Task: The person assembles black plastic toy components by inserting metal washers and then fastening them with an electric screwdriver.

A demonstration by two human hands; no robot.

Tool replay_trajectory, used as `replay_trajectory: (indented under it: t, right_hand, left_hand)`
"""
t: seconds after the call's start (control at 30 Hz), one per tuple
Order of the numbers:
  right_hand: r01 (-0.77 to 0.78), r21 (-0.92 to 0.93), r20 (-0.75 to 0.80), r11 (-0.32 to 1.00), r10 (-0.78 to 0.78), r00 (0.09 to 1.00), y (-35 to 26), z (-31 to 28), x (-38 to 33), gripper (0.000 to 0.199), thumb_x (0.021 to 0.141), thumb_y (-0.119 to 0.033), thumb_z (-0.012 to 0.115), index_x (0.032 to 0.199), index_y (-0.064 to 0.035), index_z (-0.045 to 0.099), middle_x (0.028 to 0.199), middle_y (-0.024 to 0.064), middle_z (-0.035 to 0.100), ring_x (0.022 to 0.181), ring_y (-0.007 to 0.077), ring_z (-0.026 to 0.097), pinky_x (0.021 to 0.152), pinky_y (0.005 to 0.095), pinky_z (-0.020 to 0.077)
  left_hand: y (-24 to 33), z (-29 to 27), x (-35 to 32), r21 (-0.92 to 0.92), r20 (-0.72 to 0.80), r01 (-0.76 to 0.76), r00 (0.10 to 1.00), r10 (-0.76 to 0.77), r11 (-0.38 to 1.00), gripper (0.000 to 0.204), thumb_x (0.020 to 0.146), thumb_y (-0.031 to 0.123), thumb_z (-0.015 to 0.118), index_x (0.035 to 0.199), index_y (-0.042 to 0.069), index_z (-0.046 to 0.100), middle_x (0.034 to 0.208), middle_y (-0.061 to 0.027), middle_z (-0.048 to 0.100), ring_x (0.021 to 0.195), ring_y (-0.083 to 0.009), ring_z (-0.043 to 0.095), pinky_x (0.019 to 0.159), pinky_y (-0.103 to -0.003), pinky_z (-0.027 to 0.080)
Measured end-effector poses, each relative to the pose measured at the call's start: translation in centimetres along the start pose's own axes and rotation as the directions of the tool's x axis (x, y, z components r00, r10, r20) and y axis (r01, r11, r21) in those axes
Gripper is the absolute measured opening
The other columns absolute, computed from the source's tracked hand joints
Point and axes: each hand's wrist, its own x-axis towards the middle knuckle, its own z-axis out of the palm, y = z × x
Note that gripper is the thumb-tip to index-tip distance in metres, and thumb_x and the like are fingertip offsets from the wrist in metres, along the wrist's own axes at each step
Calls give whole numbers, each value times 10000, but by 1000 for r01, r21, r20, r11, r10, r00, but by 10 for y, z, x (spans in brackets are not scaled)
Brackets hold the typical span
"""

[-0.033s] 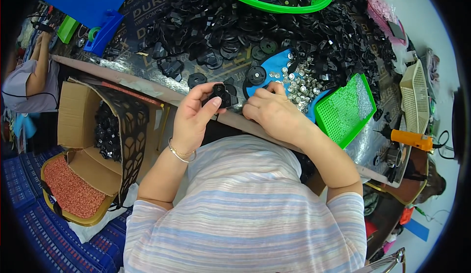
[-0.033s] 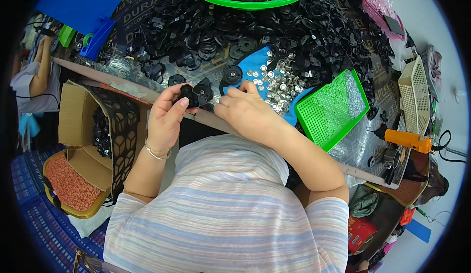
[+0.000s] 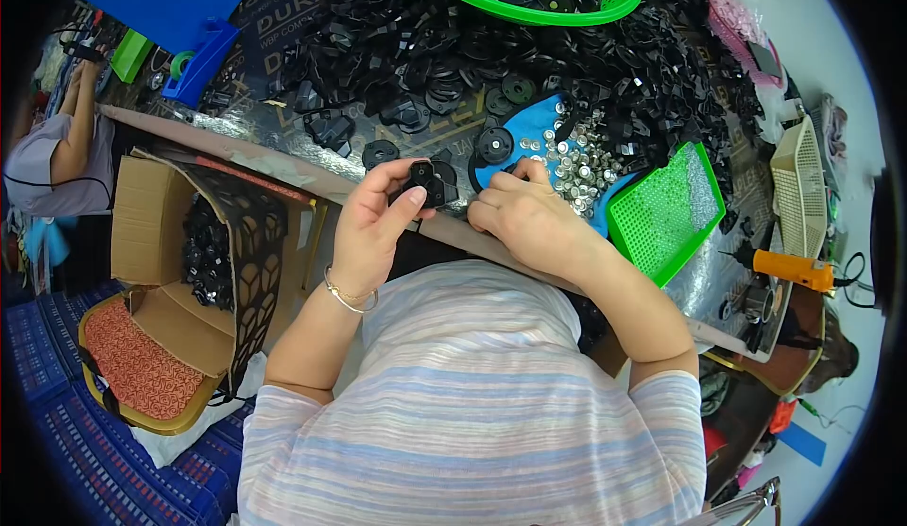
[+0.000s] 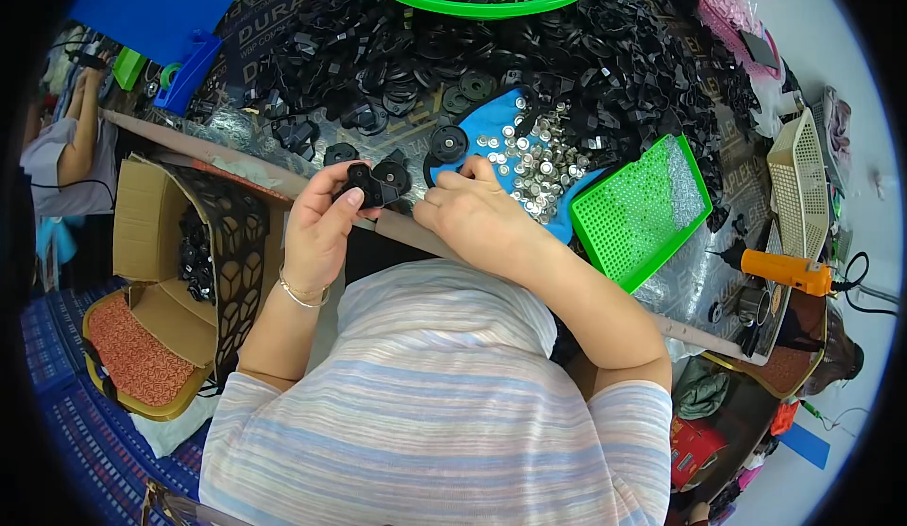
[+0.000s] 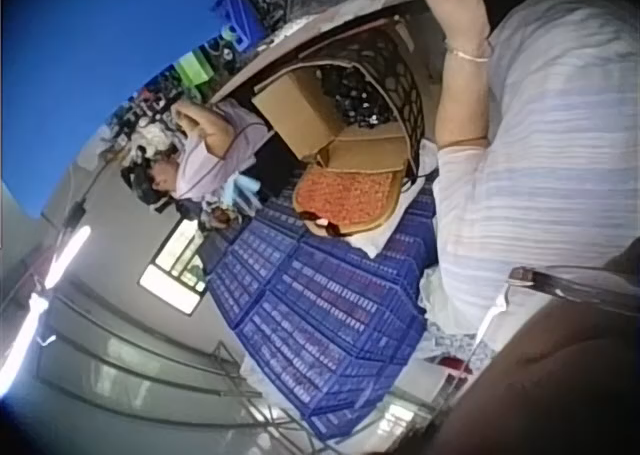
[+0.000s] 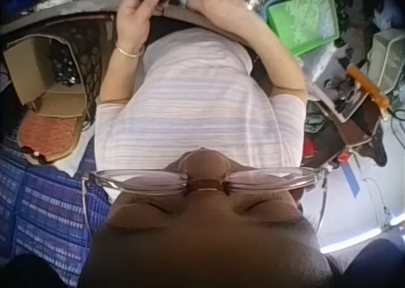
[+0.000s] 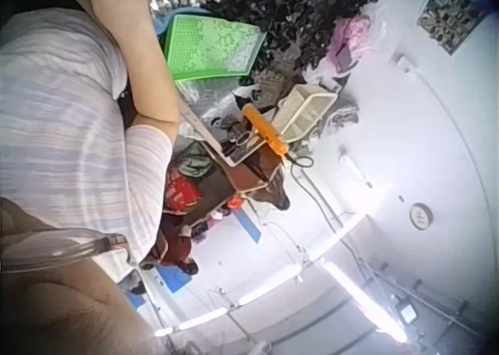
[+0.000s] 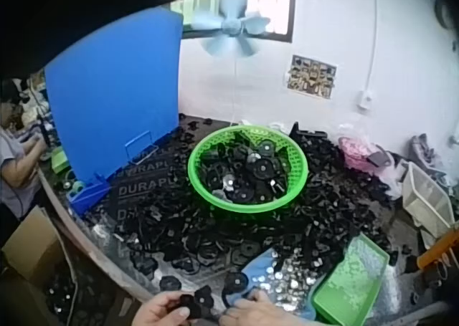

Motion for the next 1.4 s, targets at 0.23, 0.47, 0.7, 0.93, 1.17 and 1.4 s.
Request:
replay_trajectory:
  t: [0.23, 0.47, 0.7, 0.93, 1.17, 1.4]
  right_hand:
    - [-35, 20, 34, 999, 35, 999, 1, 2, 4, 52, 721, -48, 542, 723, -96, 561, 683, -3, 567, 762, 172, 522, 837, 380, 319]
    - [-44, 67, 29, 997, 42, 999, 1, -1, 9, 57, 712, -42, 549, 699, -97, 550, 674, 0, 577, 745, 174, 518, 836, 376, 317]
    - [-3, 120, 98, 993, -9, 995, 3, -2, 12, 82, 697, -24, 549, 688, -106, 544, 659, -16, 572, 731, 175, 513, 827, 372, 325]
    - [-47, 108, -7, 993, 48, 999, 3, 2, 18, 74, 728, -79, 536, 656, -87, 551, 648, 43, 581, 722, 206, 536, 767, 359, 334]
    - [-118, -11, -55, 993, 117, 992, -1, 9, 17, 67, 744, -102, 520, 747, -41, 547, 691, 69, 580, 747, 228, 533, 767, 372, 335]
    - [-144, -40, -101, 989, 140, 985, -4, 12, 13, 74, 744, -94, 515, 782, -35, 540, 732, 69, 579, 785, 222, 523, 796, 385, 328]
  left_hand:
    - [-1, -1, 0, -3, -6, 3, 1000, -3, 1000, 264, 869, 35, 486, 1129, -9, 489, 1029, -67, 554, 888, -121, 555, 741, -261, 488]
    - [0, -5, -1, -18, -18, -18, 1000, 18, 1000, 261, 867, 26, 484, 1125, -9, 491, 1019, -65, 558, 878, -121, 558, 739, -264, 484]
    - [-1, -7, -1, -33, -51, -8, 999, 6, 999, 251, 864, 18, 485, 1113, -11, 495, 1000, -63, 563, 858, -127, 562, 728, -268, 480]
    - [0, -5, -1, -48, -14, 4, 1000, -4, 999, 251, 858, 33, 528, 1104, -4, 497, 1009, -53, 548, 901, -104, 520, 741, -256, 493]
    - [1, -8, -7, -51, -30, -4, 1000, 3, 999, 249, 859, 27, 524, 1103, -7, 494, 997, -54, 548, 899, -105, 517, 743, -257, 493]
    - [-1, -6, -11, -51, -7, -9, 1000, 9, 999, 254, 860, 23, 521, 1110, -10, 487, 999, -63, 546, 880, -108, 523, 741, -254, 489]
